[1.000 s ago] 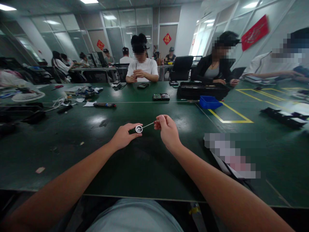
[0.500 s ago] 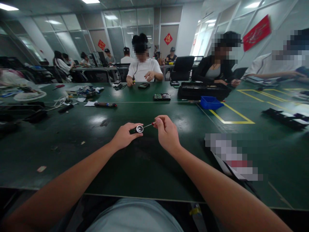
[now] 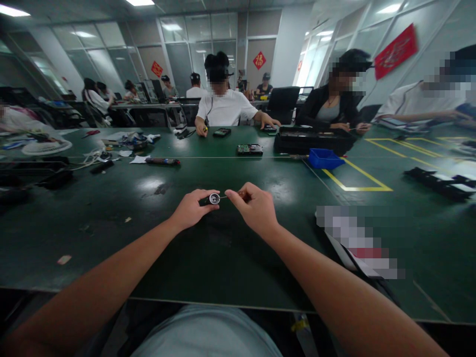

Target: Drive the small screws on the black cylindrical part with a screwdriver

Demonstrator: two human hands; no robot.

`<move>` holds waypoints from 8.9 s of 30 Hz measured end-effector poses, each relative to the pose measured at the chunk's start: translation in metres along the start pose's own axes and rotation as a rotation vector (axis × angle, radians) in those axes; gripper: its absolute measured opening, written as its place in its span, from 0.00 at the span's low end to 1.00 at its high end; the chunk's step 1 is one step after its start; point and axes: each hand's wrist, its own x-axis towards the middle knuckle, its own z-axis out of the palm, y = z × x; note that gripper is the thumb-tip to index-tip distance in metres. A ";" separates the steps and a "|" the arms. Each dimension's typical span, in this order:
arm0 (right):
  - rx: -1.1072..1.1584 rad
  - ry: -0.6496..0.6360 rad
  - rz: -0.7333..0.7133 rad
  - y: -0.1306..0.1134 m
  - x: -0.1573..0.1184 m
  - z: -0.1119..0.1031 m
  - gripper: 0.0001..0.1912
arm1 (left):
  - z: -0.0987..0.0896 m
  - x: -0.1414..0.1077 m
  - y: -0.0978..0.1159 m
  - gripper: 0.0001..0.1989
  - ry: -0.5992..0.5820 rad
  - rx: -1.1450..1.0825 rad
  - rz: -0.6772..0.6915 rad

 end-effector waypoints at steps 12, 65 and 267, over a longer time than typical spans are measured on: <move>0.156 -0.099 -0.116 0.000 -0.003 -0.001 0.08 | 0.000 0.000 -0.002 0.21 -0.009 -0.021 -0.013; 0.603 0.029 0.312 0.024 0.010 0.015 0.14 | -0.005 0.005 -0.002 0.20 -0.064 0.050 0.070; -0.016 -0.150 0.063 0.006 0.004 0.001 0.13 | -0.003 0.000 0.005 0.16 -0.406 0.129 -0.066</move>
